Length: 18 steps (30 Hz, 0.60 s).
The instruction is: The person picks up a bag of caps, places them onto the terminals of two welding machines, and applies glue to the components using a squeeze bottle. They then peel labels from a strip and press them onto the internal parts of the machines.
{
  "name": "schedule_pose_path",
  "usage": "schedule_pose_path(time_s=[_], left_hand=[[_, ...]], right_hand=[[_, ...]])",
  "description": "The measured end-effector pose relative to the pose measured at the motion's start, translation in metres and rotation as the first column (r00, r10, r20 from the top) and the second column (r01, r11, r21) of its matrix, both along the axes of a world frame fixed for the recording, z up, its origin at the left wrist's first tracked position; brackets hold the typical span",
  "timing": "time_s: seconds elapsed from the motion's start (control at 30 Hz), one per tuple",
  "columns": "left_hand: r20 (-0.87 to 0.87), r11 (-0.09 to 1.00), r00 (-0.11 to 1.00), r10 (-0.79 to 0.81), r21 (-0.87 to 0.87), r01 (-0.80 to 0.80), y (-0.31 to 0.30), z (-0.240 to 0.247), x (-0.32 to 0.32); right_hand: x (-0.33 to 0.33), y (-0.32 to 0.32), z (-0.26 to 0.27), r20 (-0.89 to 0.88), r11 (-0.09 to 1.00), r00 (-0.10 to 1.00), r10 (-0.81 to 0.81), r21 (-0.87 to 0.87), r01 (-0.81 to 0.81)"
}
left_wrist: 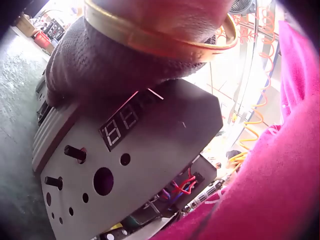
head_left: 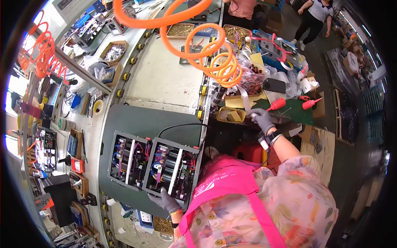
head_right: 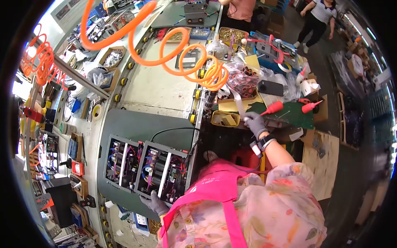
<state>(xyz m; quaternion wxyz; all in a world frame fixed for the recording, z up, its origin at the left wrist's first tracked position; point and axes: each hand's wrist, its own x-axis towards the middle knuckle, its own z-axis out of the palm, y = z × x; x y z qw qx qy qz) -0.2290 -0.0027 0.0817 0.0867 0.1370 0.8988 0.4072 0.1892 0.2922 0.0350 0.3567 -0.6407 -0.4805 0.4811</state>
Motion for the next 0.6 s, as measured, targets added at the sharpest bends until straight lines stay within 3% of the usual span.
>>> schedule_pose_path(time_s=[0.07, 0.1, 0.13, 0.17, 0.2, 0.23, 0.3, 0.4, 0.47, 0.57, 0.6], left_hand=[[0.009, 0.999, 1.0, -0.008, -0.035, 0.008, 0.006, 0.015, 0.005], [0.014, 0.998, 1.0, -0.01, -0.054, 0.01, 0.009, 0.022, 0.008], [-0.011, 0.997, 1.0, -0.023, -0.068, 0.023, 0.007, 0.017, 0.006], [0.007, 0.999, 1.0, -0.027, -0.032, 0.027, 0.003, 0.011, 0.003], [0.024, 1.0, 0.999, -0.026, 0.008, 0.026, -0.002, 0.003, -0.001], [0.039, 0.998, 0.999, -0.024, 0.057, 0.022, -0.005, -0.007, -0.005], [0.162, 0.981, 0.987, 0.006, 0.191, -0.037, -0.011, -0.022, -0.011], [0.261, 0.938, 0.965, 0.022, 0.33, -0.11, -0.002, -0.011, -0.003], [0.211, 0.95, 0.977, 0.027, 0.299, -0.091, 0.001, -0.007, -0.001], [0.244, 0.938, 0.97, -0.008, 0.337, -0.078, -0.007, -0.015, -0.008], [0.274, 0.927, 0.961, -0.029, 0.366, -0.076, -0.006, -0.015, -0.01]], right_hand=[[0.04, 0.016, -0.029, 0.211, 0.975, 0.955, -0.208, 0.126, 0.185], [0.069, 0.026, -0.058, 0.398, 0.923, 0.856, -0.329, 0.329, 0.202], [0.068, 0.028, -0.02, 0.602, 0.914, 0.689, -0.403, 0.229, 0.335], [0.088, 0.037, -0.028, 0.667, 0.852, 0.571, -0.479, 0.197, 0.485], [0.109, 0.043, -0.038, 0.647, 0.814, 0.543, -0.535, 0.222, 0.536], [0.124, 0.051, -0.046, 0.732, 0.785, 0.437, -0.523, 0.215, 0.58], [0.145, 0.068, -0.05, 0.782, 0.737, 0.437, -0.444, 0.041, 0.675], [0.168, 0.088, -0.07, 0.729, 0.768, 0.554, -0.401, -0.062, 0.637], [0.162, 0.097, -0.054, 0.731, 0.776, 0.584, -0.353, -0.12, 0.62], [0.214, 0.106, -0.131, 0.551, 0.765, 0.633, -0.544, 0.016, 0.643], [0.206, 0.097, -0.117, 0.381, 0.745, 0.699, -0.605, -0.039, 0.666]])
